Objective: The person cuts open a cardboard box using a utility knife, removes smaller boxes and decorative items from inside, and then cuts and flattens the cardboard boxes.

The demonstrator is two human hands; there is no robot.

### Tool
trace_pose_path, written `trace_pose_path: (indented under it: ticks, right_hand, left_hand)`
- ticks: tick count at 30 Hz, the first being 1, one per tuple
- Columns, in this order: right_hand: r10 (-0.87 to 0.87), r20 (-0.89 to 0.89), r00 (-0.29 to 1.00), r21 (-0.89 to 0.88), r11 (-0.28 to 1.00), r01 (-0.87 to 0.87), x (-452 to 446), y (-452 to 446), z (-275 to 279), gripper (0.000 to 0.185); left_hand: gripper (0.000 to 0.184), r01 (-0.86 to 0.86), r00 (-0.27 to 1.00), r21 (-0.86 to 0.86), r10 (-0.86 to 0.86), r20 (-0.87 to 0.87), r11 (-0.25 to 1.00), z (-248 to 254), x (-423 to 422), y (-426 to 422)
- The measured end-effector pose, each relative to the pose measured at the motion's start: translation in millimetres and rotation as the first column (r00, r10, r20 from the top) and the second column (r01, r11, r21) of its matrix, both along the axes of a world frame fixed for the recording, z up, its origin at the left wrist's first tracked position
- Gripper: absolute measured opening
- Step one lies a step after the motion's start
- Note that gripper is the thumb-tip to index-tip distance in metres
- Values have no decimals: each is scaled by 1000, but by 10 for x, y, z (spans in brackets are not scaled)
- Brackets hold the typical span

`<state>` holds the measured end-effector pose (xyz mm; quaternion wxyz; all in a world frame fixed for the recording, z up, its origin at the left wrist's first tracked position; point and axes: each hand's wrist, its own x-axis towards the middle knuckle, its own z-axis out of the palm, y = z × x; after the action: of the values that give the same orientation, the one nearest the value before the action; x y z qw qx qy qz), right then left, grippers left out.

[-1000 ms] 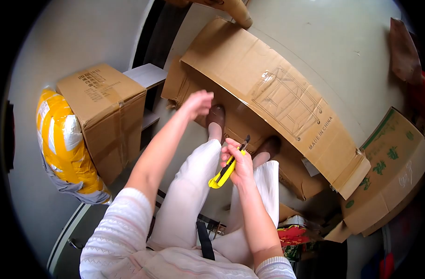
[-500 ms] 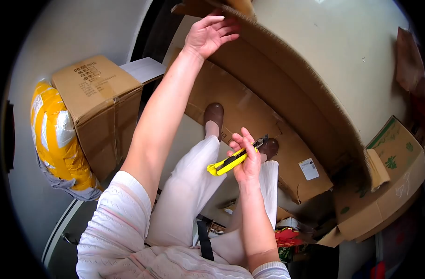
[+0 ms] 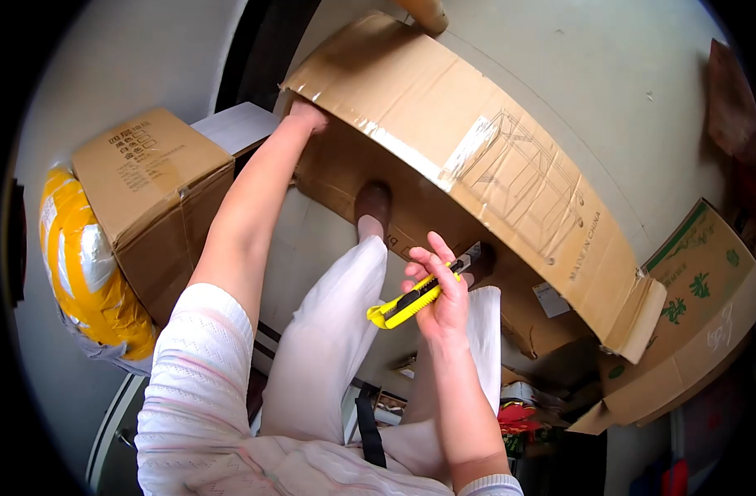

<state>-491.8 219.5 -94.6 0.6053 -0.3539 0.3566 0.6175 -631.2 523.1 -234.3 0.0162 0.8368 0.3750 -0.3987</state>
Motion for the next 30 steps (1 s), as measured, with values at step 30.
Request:
trace_pose_path:
  ticks: [30]
  right_hand:
    - [123,-96,988,62,991,-117,37,-13,92,32]
  left_hand:
    - [54,-169,978,80,177,-107,982,-745,-940,-377]
